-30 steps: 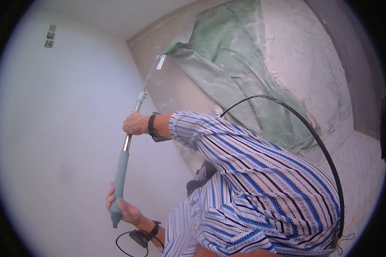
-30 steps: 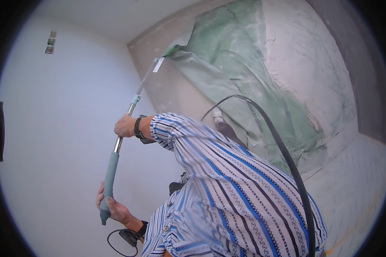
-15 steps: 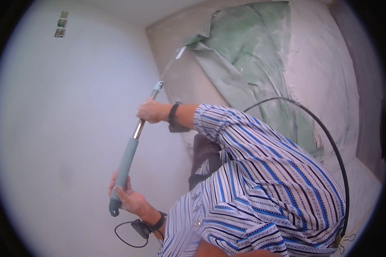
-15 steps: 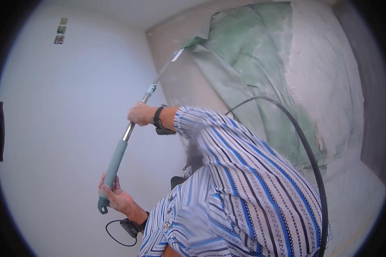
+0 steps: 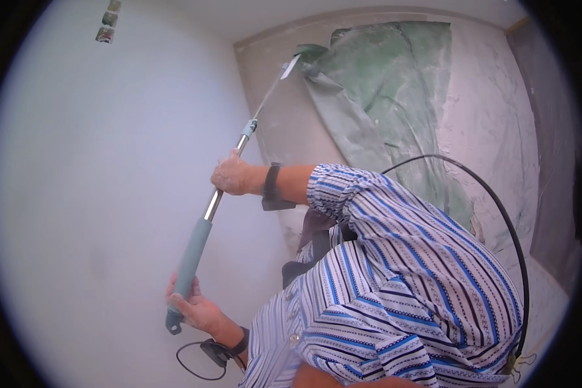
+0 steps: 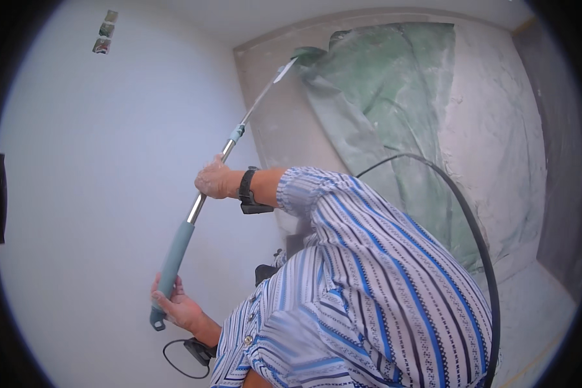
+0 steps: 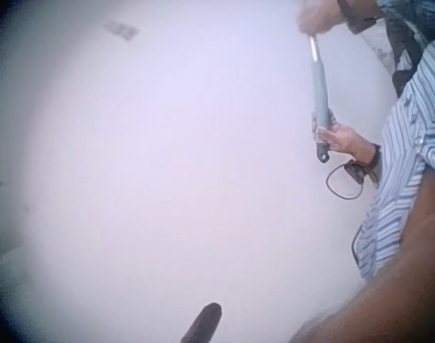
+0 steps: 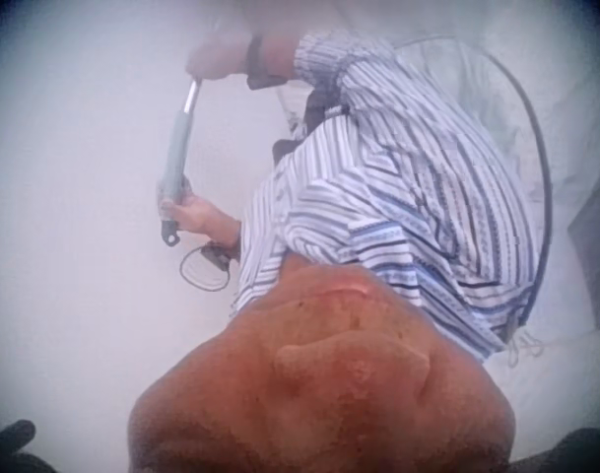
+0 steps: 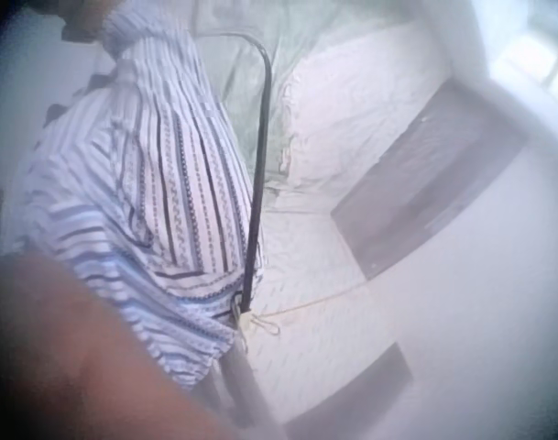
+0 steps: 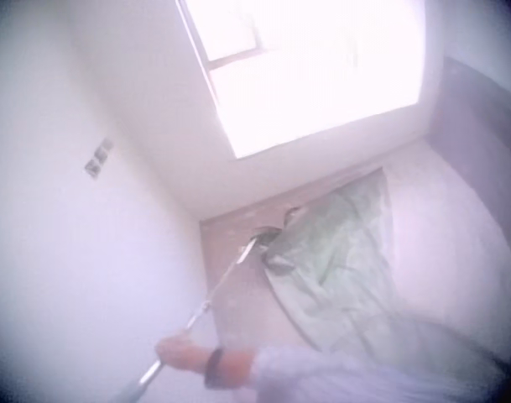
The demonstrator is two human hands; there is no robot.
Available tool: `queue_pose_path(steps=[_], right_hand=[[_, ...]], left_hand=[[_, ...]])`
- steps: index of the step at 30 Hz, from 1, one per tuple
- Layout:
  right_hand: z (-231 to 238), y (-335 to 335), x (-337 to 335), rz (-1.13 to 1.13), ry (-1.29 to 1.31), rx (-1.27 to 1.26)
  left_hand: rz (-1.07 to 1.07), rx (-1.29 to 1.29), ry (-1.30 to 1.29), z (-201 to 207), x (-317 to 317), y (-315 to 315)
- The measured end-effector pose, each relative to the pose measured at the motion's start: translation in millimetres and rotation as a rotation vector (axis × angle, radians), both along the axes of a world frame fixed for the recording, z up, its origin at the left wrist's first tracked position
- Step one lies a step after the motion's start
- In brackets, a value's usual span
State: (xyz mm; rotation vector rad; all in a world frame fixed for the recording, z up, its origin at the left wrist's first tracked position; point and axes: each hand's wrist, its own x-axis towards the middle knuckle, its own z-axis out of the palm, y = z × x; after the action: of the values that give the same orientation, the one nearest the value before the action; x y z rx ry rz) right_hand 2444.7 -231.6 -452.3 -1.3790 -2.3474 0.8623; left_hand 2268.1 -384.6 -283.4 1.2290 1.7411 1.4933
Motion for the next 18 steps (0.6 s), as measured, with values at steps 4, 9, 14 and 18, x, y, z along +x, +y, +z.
queue_pose_path(steps=[4,9,14,18], right_hand=[[-50,-8,-48,0.136,0.016,0.003],[-53,-4,-88,0.141,0.013,0.091],[-61,18,-87,0.109,0.057,0.032],[-35,13,-44,-0.018,0.16,0.111]], left_hand=[[0.034,-0.022,0.081,-21,-2,-33],[0.106,-0.016,0.118,-24,-35,-29],[0.031,0.015,0.16,-34,-43,-2],[-0.122,0.105,0.217,-12,-10,9]])
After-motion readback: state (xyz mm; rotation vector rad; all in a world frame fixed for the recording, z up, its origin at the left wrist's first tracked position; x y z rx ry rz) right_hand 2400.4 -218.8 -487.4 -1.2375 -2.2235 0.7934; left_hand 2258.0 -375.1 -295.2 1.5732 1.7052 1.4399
